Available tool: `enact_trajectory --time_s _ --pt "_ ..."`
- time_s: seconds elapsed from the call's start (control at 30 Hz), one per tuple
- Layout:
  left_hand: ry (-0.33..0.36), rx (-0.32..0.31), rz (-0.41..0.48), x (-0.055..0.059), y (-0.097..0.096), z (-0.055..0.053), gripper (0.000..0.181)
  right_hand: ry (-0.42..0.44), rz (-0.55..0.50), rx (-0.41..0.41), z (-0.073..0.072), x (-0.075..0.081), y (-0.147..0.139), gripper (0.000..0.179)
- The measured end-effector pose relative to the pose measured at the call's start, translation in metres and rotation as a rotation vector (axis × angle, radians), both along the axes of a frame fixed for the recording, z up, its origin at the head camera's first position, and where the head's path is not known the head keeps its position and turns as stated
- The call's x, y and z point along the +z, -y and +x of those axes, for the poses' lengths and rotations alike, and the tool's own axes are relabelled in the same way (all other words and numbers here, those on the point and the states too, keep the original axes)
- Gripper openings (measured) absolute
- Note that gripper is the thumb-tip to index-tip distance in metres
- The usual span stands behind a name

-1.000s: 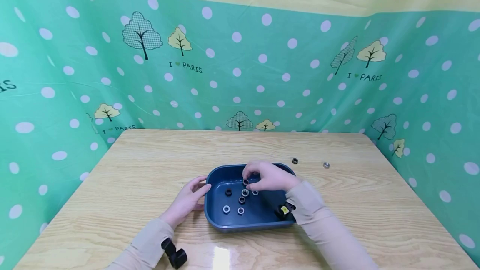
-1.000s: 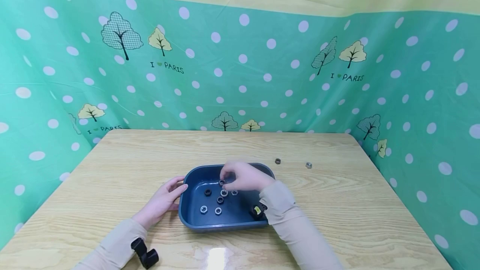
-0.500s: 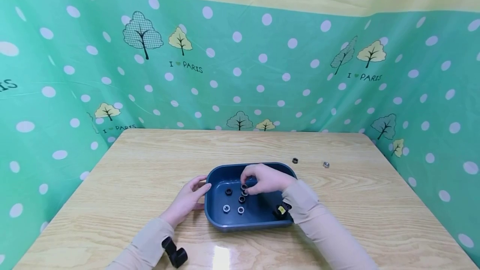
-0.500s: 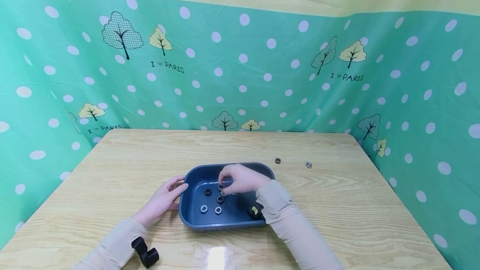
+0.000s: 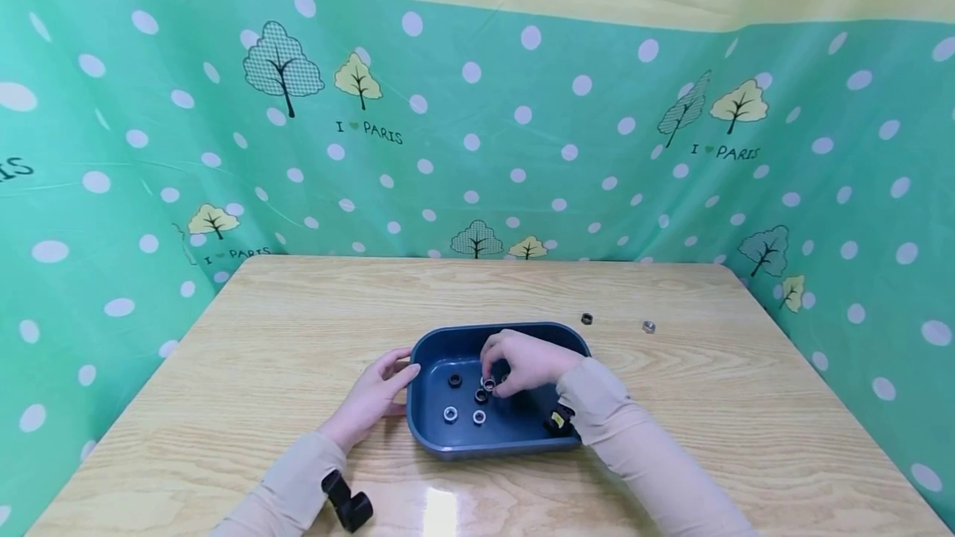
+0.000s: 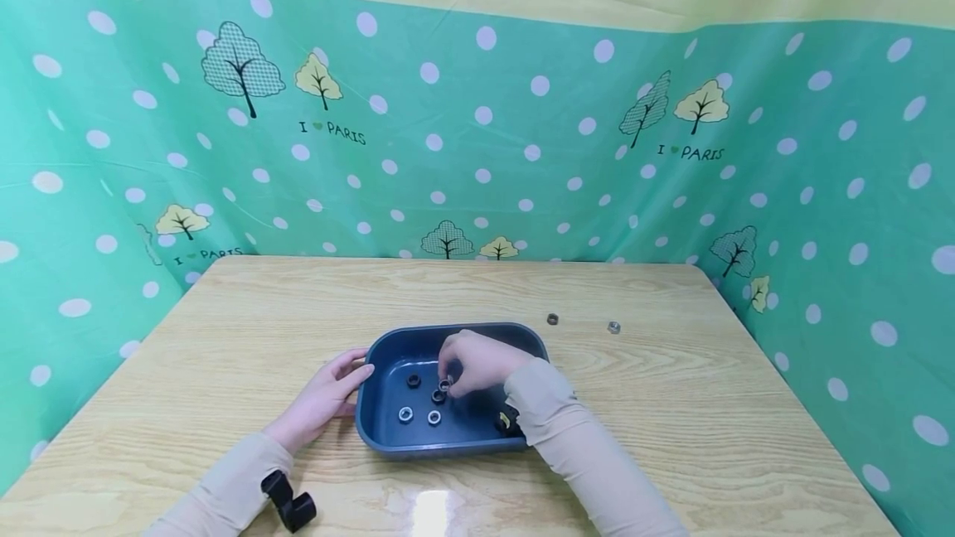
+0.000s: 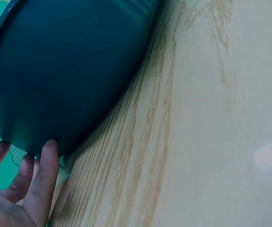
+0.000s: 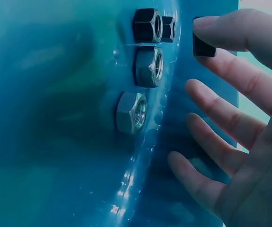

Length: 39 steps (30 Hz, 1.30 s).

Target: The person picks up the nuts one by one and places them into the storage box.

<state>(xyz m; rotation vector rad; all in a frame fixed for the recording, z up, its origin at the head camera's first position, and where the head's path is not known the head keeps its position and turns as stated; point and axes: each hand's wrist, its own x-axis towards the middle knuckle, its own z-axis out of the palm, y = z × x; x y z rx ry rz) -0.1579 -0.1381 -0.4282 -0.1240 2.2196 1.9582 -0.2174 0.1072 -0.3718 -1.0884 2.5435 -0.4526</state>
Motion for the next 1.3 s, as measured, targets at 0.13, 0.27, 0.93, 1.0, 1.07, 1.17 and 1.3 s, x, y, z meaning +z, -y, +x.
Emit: enact_trajectory --time_s 0.13,0.27,0.93,1.0,1.07,1.17,1.3 --pt "0.001 0.004 -0.001 0.001 0.0 0.0 0.044 -0.01 0.026 -0.004 0.002 0.0 0.0 0.009" --pt "-0.002 0.007 -0.005 0.0 0.0 0.0 0.044 -0.022 0.05 0.01 0.002 -0.001 0.0 0.008" --pt "-0.008 -0.005 -0.019 -0.001 0.002 0.0 0.047 -0.024 0.098 0.041 0.004 -0.01 0.003 0.014" --pt "-0.012 -0.011 -0.023 -0.001 0.002 0.0 0.048 -0.025 0.101 0.044 0.005 -0.01 0.003 0.015" --pt "-0.013 -0.014 -0.024 0.0 0.001 0.001 0.049 -0.027 0.106 0.045 0.005 -0.01 0.002 0.016" --pt "-0.014 -0.016 -0.025 -0.001 0.001 0.0 0.049 -0.029 0.112 0.047 0.006 -0.011 0.002 0.017" --pt "-0.008 -0.012 -0.023 -0.002 0.002 0.0 0.048 -0.031 0.126 0.049 0.006 -0.012 0.003 0.017"
